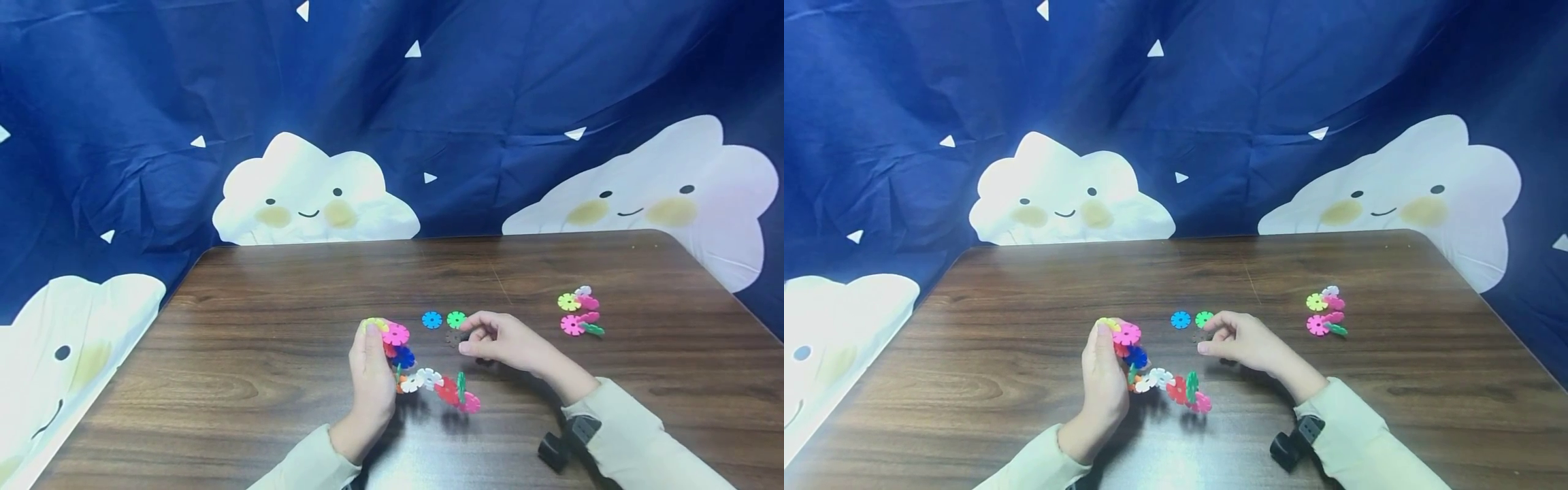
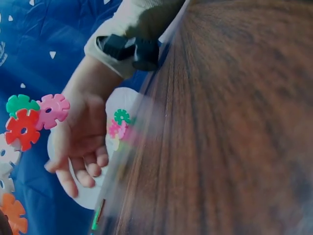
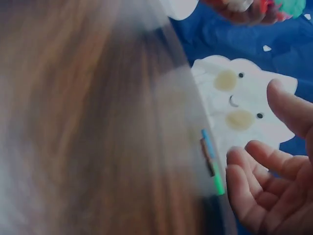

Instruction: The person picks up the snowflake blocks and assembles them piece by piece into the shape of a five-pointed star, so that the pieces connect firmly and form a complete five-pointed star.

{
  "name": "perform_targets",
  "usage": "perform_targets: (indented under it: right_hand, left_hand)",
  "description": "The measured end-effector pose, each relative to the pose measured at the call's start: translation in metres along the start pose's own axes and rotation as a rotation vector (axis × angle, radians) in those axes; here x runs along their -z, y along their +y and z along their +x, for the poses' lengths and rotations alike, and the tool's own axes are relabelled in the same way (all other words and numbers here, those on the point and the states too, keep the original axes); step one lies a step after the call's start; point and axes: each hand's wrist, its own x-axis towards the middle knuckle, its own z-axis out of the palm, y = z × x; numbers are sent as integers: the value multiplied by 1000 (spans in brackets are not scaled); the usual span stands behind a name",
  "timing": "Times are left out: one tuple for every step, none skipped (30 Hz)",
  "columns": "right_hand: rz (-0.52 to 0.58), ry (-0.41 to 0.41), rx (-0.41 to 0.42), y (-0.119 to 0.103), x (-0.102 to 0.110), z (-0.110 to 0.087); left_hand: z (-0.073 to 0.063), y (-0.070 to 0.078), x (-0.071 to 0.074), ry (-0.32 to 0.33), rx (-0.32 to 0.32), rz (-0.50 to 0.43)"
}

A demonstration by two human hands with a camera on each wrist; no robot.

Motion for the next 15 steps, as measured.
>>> perform_targets:
  right_hand:
    - [-21, 22, -29, 1, -1, 3]
    - [-44, 46, -55, 2, -2, 5]
    - [-82, 72, -74, 3, -3, 7]
    - [-124, 97, -90, 3, -4, 9]
    - [-170, 124, -108, 3, -6, 11]
    - [-217, 150, -123, 3, -7, 13]
    - [-262, 172, -137, 3, -9, 15]
    - [-305, 190, -151, 2, -10, 16]
    - [-340, 205, -161, 1, -12, 17]
    - [-367, 219, -170, 1, -14, 18]
    - [-388, 234, -182, 0, -16, 19]
    - [-406, 246, -193, -1, -18, 20]
    - [-419, 257, -202, -2, -19, 21]
    - [-432, 269, -209, -2, -21, 22]
    - [-448, 280, -215, -2, -22, 23]
  left_hand:
    - [0, 0, 0, 1, 6, 2]
    - [0, 0, 0, 0, 9, 4]
    - [0, 0, 0, -1, 13, 6]
    - [-1, 0, 0, -2, 16, 7]
    - [-1, 1, 0, -3, 18, 9]
    - [-1, 1, 0, -4, 17, 10]
    - [-1, 1, 0, -5, 14, 9]
    - [-1, 1, 0, -6, 12, 8]
    - [-1, 1, 0, -7, 11, 4]
    - [-1, 0, 0, -9, 8, 1]
    - [-1, 0, 0, -11, 5, 0]
    - [-1, 0, 0, -13, 2, -1]
    - [-2, 0, 0, -17, -5, 0]
    - [-2, 0, 1, -19, -9, 1]
    - [-2, 0, 1, -22, -15, 4]
